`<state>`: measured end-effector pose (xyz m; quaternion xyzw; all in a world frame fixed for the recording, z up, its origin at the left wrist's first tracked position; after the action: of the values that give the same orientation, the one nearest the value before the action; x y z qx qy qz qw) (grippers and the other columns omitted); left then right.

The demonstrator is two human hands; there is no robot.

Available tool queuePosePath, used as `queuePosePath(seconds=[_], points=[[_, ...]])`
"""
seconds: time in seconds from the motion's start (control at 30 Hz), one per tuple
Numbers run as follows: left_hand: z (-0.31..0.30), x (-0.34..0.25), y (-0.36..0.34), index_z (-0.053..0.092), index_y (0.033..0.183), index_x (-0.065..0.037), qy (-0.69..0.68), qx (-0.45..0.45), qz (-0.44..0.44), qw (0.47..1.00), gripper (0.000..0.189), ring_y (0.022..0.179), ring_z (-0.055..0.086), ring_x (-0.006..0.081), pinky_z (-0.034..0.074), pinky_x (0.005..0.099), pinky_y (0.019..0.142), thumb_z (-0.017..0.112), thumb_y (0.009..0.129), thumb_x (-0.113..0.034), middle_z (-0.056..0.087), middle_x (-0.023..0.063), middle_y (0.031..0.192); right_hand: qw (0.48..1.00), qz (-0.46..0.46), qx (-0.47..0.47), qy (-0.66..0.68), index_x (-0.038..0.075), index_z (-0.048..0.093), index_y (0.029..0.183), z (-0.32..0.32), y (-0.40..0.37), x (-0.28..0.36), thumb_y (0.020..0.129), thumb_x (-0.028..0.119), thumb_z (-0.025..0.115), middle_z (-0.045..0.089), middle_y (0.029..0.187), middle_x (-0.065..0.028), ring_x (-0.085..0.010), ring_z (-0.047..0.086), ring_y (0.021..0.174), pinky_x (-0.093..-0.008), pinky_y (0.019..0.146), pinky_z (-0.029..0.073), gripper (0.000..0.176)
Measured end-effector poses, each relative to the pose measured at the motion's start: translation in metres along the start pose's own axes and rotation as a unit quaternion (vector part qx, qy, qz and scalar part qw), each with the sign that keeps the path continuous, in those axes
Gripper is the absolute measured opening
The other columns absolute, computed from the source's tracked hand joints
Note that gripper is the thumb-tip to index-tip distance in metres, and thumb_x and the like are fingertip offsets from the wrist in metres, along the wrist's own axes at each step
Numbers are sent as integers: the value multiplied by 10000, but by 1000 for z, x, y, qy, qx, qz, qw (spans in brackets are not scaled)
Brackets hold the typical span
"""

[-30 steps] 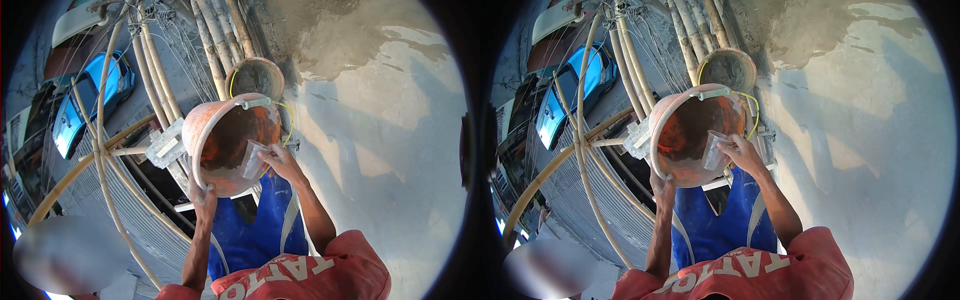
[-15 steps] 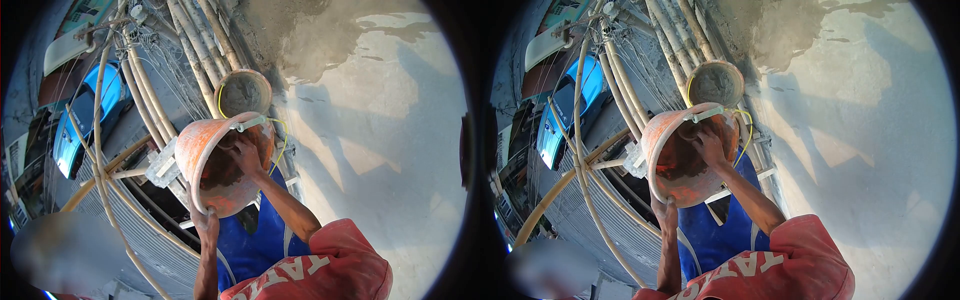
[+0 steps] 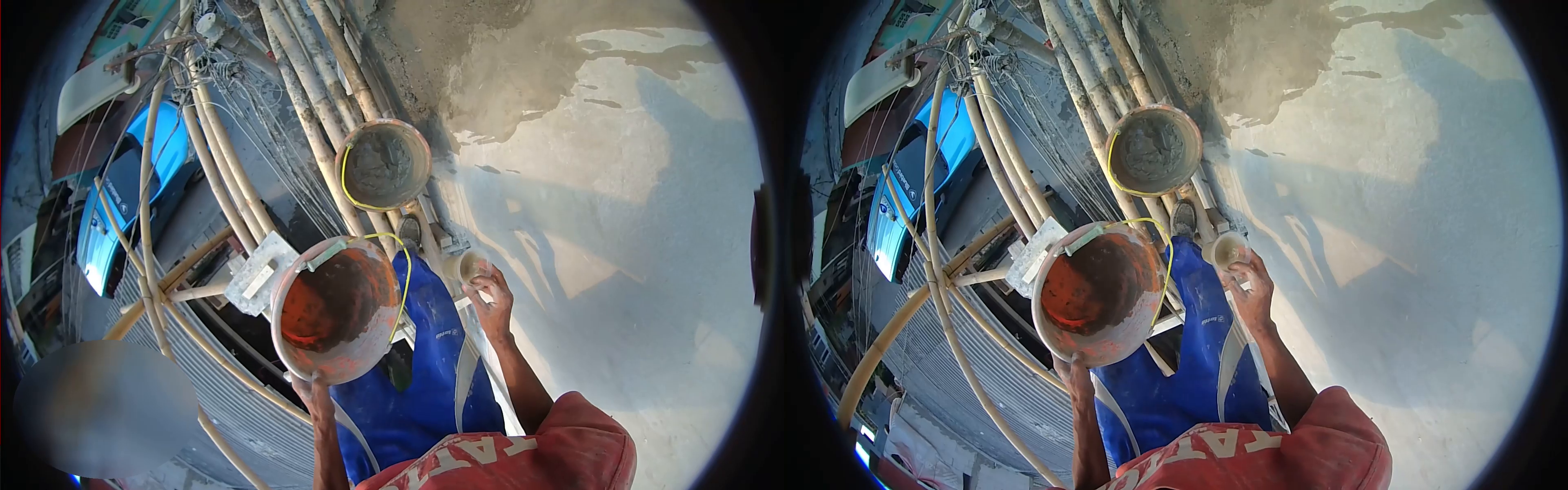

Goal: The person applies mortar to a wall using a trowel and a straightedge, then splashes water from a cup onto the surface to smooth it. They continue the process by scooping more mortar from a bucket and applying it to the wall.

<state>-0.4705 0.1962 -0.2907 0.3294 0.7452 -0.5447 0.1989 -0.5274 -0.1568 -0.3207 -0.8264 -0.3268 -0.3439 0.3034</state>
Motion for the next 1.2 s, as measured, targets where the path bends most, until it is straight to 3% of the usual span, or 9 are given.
queuePosePath(seconds=[0.27, 0.3, 0.47, 0.53, 0.67, 0.73, 0.87, 1.03, 1.2], points=[[-29, 15, -13, 360, 1244, 45, -3, -55, 1, 999, 546, 1004, 499, 217, 417, 315, 854, 424, 709, -46, 477, 137, 1136, 945, 137, 115, -274, -10, 599, 868, 68, 215, -156, 745, 411, 657, 629, 867, -173, -281, 624, 746, -360, 610, 502, 442], [-30, 11, -16, 366, 1234, 46, -15, -43, 19, 999, 535, 998, 499, 216, 429, 310, 831, 420, 710, -48, 478, 138, 1127, 934, 259, 137, -203, -14, 600, 993, 71, 240, -124, 769, 422, 619, 634, 935, -187, -279, 646, 797, -361, 600, 538, 491], [-41, 17, -26, 372, 1222, 48, -2, -62, 5, 998, 523, 971, 505, 207, 442, 295, 789, 423, 712, -53, 480, 140, 1107, 951, 259, 86, -149, -28, 629, 948, 89, 338, -82, 759, 338, 633, 639, 962, -182, -304, 658, 700, -353, 574, 555, 412], [-41, 15, -29, 373, 1221, 47, 0, -61, 16, 998, 519, 965, 507, 205, 446, 292, 780, 423, 714, -53, 480, 140, 1102, 928, 298, 151, -161, -35, 525, 1107, 78, 354, -43, 785, 396, 626, 582, 1014, -194, -293, 611, 851, -386, 519, 576, 547], [-39, 10, -32, 370, 1230, 39, -19, -52, -9, 998, 521, 966, 504, 197, 438, 291, 802, 414, 715, -26, 481, 133, 1100, 952, 218, 69, -204, -40, 558, 1042, 53, 344, -12, 778, 449, 622, 597, 996, -169, -277, 615, 849, -349, 563, 563, 559], [-35, 9, -30, 366, 1238, 38, -15, -55, -14, 998, 530, 968, 501, 195, 434, 288, 811, 410, 713, -16, 482, 128, 1098, 974, -7, -58, -219, -21, 596, 954, 34, 326, -5, 759, 435, 653, 648, 912, -138, -260, 632, 836, -324, 754, 496, 499], [-17, -13, -17, 369, 1249, 45, -20, -16, 4, 1000, 564, 965, 487, 181, 410, 289, 835, 402, 687, -4, 485, 121, 1104, 986, -104, -132, 5, -6, 570, 940, 9, 244, 11, 796, 153, 667, 583, 1077, -120, -213, 561, 966, -321, 794, 461, 235], [3, -27, 3, 347, 1289, 35, -30, 30, -27, 999, 604, 1099, 445, 198, 328, 291, 951, 439, 693, 59, 475, 130, 1195, 979, -63, -49, 186, -10, 525, 924, 2, 114, 62, 792, 11, 629, 503, 1169, -111, -212, 527, 1021, -341, 847, 469, 170], [23, -38, 23, 286, 1345, 9, -11, 8, 58, 998, 724, 1229, 358, 245, 254, 306, 1020, 431, 645, 121, 403, 161, 1295, 980, -4, 181, 83, -32, 574, 882, 66, 39, 90, 755, 88, 696, 576, 1009, -137, -199, 616, 853, -295, 681, 536, 213]])
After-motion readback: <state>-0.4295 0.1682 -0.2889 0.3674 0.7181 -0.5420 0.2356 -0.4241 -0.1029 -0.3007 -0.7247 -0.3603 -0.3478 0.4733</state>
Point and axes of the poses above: each hand's wrist, its own y-axis towards the middle knuckle, its own z-axis out of the palm, x = y × z, the point moved 3 cm from there along y, towards the middle knuckle
